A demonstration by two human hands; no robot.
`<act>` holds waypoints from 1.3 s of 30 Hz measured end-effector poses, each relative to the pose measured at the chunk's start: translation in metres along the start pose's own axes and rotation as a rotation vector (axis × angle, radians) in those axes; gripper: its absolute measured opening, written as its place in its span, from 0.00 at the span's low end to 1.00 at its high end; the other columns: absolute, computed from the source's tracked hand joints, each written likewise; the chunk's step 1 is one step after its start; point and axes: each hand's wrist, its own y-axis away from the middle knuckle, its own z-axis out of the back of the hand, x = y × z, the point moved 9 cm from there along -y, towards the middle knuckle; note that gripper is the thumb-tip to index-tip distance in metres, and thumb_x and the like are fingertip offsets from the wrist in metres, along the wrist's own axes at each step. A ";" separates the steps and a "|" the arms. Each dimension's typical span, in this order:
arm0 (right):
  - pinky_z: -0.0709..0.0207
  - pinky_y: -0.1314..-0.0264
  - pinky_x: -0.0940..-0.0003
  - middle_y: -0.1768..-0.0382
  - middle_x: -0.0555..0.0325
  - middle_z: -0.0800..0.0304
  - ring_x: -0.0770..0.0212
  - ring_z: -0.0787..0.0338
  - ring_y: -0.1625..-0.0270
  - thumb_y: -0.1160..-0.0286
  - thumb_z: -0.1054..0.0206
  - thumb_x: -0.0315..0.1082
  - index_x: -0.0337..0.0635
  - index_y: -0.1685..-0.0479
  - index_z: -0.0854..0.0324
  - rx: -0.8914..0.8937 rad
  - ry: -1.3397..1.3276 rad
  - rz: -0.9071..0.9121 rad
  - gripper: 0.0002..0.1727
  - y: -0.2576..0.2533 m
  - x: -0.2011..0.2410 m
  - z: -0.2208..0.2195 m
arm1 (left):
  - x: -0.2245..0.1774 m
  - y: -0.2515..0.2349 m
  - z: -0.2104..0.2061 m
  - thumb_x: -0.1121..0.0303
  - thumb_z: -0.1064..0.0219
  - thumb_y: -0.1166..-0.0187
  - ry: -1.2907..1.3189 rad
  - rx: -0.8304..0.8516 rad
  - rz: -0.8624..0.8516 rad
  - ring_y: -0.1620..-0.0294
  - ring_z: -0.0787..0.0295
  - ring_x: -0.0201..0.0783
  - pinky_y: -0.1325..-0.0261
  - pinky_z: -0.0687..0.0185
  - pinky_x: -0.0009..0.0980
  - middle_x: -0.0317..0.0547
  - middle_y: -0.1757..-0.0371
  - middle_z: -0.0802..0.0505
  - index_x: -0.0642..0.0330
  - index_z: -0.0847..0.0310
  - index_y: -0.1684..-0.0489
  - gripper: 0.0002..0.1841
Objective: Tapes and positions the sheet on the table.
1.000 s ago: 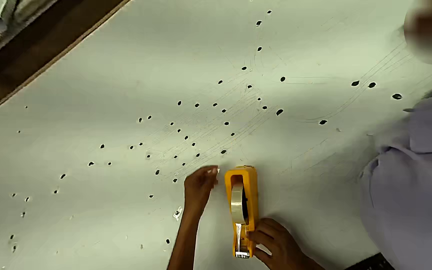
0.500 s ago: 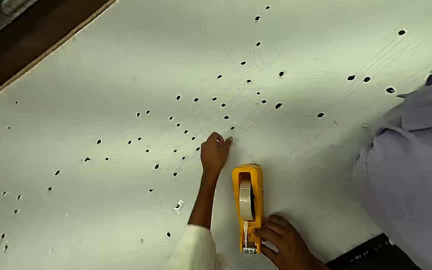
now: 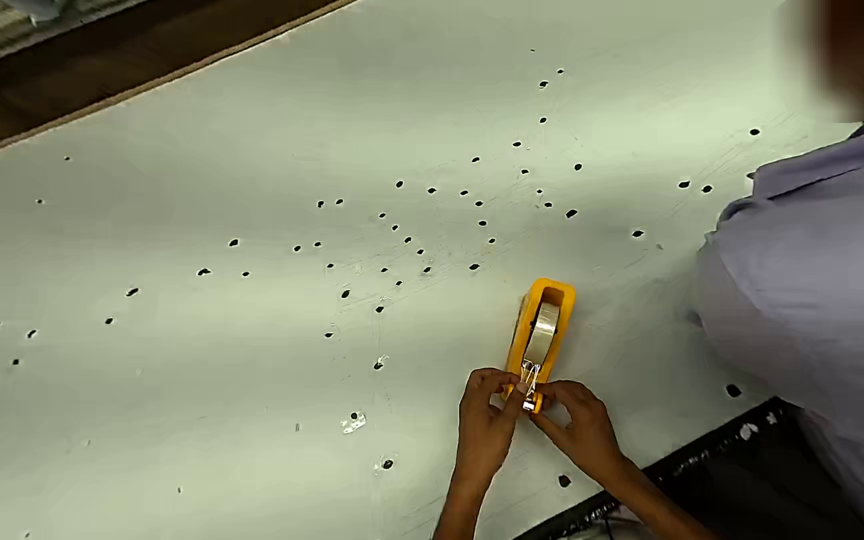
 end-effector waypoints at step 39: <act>0.28 0.34 0.66 0.57 0.65 0.05 0.67 0.11 0.55 0.24 0.29 0.54 0.61 0.36 0.15 0.202 -0.187 0.104 0.20 -0.004 -0.026 -0.008 | -0.063 -0.315 0.031 0.65 0.29 0.20 -0.410 -0.120 0.000 0.66 0.08 0.49 0.57 0.13 0.49 0.58 0.60 0.06 0.69 0.22 0.32 0.22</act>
